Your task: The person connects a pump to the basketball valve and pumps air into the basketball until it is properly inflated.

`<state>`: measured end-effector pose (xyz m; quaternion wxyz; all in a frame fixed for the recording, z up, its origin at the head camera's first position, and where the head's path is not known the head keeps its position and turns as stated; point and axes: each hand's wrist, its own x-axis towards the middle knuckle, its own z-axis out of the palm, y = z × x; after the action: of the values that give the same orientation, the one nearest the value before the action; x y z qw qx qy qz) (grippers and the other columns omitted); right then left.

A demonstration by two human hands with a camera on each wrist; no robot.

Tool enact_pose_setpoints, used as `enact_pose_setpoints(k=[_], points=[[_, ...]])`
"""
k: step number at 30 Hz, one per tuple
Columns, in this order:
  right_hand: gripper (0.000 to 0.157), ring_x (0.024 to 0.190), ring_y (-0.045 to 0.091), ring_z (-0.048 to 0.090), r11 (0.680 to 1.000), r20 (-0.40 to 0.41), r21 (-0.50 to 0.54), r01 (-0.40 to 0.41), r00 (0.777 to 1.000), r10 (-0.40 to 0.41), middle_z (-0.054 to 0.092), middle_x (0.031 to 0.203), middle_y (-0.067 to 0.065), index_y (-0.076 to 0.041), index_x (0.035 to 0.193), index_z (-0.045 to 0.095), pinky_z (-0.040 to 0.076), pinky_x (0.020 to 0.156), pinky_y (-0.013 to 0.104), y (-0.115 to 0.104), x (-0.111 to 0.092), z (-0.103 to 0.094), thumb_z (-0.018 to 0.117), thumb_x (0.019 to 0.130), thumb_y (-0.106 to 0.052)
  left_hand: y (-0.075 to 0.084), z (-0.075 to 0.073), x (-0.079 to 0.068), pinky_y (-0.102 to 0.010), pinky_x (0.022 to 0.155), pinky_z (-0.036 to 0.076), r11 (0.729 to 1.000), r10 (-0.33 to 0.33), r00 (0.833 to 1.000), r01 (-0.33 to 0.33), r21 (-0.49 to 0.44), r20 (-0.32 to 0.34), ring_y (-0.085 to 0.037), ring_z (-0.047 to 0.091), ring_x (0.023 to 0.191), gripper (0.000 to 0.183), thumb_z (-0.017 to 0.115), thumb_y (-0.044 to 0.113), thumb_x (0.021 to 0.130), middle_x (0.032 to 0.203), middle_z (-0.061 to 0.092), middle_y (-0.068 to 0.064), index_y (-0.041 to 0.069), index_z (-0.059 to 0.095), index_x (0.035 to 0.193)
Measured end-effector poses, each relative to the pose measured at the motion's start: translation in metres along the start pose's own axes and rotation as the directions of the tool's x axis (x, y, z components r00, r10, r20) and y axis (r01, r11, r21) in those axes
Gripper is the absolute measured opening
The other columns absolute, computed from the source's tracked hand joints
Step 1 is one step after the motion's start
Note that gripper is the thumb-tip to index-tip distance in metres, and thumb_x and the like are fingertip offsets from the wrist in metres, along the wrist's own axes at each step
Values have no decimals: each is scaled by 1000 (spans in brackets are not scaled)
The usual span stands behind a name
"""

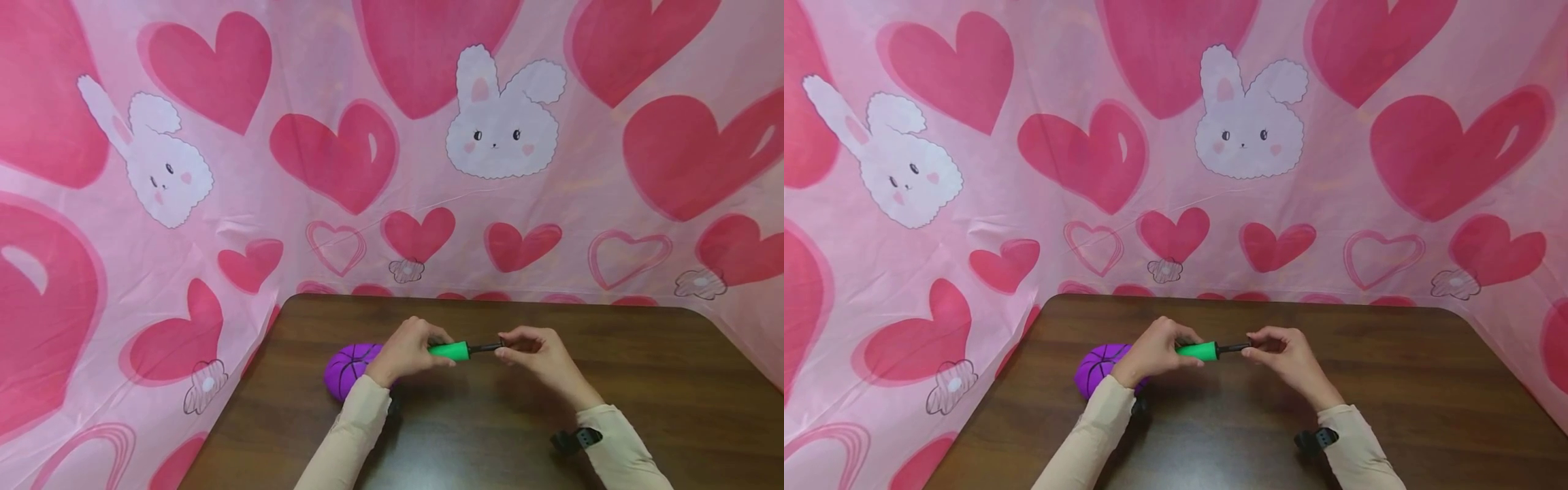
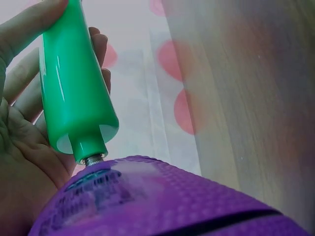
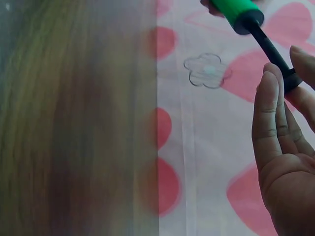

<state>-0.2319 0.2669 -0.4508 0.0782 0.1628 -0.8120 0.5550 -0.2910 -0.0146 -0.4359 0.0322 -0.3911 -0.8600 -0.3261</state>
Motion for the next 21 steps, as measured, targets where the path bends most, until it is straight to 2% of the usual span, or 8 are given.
enact_pose_setpoints(k=[4,11,17,21], points=[[28,72,16,75,1000,-2,4,-1,1000,1,77,88,-10,8,112,74,64,68,31,-2,1,9,81,88,-4,2,0,0,-13,68,50,1000,8,1000,-8,-5,-3,3,58,70,27,94,24,77,89,80,7,14,84,100],[24,75,8,75,1000,-5,6,16,1000,-16,79,98,18,7,107,76,63,69,27,-5,1,21,82,86,-4,4,1,0,-13,70,51,999,19,1000,-18,-30,17,4,59,72,28,94,25,77,91,81,7,14,84,101],[22,73,7,72,1000,-16,2,15,1000,-15,78,93,13,4,105,76,62,67,27,-4,1,24,83,85,-4,4,1,0,-13,72,53,999,27,1000,-26,-46,11,4,62,73,30,95,24,76,92,81,6,13,84,101],[22,74,7,71,1000,4,-14,27,1000,-27,76,94,16,2,106,75,62,67,27,-4,1,25,82,87,-5,3,0,-1,-13,73,54,998,16,1000,-15,-62,13,4,63,73,30,95,24,76,93,82,5,12,84,101]])
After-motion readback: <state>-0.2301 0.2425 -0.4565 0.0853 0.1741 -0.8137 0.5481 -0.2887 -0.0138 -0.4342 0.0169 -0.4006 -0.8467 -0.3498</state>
